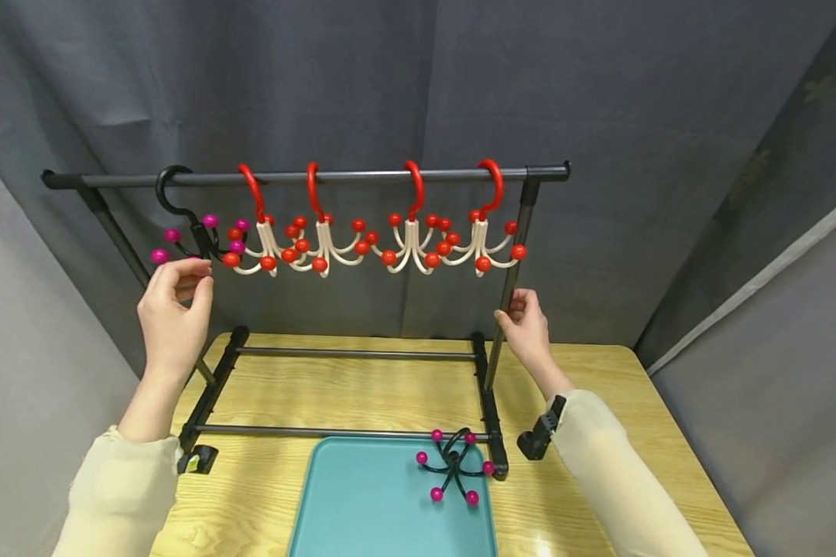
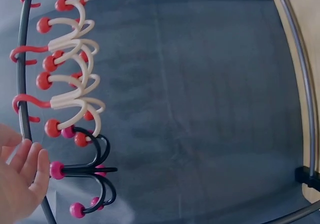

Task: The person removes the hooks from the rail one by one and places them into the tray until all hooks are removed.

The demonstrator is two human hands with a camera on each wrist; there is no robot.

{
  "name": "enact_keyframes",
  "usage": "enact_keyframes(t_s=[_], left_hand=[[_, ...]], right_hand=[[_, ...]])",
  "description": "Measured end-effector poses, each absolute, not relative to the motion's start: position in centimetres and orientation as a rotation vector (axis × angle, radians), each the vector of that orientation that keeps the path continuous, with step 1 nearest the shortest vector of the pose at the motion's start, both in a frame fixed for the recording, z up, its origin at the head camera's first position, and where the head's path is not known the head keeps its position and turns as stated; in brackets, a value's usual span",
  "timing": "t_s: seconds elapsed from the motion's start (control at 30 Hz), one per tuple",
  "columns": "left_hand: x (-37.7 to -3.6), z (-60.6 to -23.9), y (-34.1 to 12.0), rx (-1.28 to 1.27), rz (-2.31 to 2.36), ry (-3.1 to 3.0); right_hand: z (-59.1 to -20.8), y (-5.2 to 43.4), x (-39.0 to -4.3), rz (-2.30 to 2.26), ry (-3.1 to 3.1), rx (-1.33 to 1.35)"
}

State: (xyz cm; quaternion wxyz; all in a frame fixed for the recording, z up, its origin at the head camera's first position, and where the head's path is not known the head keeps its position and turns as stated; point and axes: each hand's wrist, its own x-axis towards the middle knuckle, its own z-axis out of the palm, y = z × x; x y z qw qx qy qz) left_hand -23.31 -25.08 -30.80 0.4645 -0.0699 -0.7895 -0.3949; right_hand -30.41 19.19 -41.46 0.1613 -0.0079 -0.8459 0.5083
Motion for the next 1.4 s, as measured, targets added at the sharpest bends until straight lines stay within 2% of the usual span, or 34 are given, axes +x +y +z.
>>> enact_keyframes(t_s=[0.6, 1.13, 1.4], left_hand=[[-26.6, -25.4, -26.2, 0.089, -0.966, -1.934], [-28.5, -23.5, -26.9, 0.319, -0.976, -2.0], [-29.4, -23.5, -27.6, 0.338, -1.092, -1.998]], right_hand=[[-41.0, 19.4, -30.5, 1.438, -2.424, 0.018], [-41.3, 19.4, -30.5, 1.437, -2.417, 0.02], [-41.3, 19.4, -30.4, 1.425, -2.429, 0.008]])
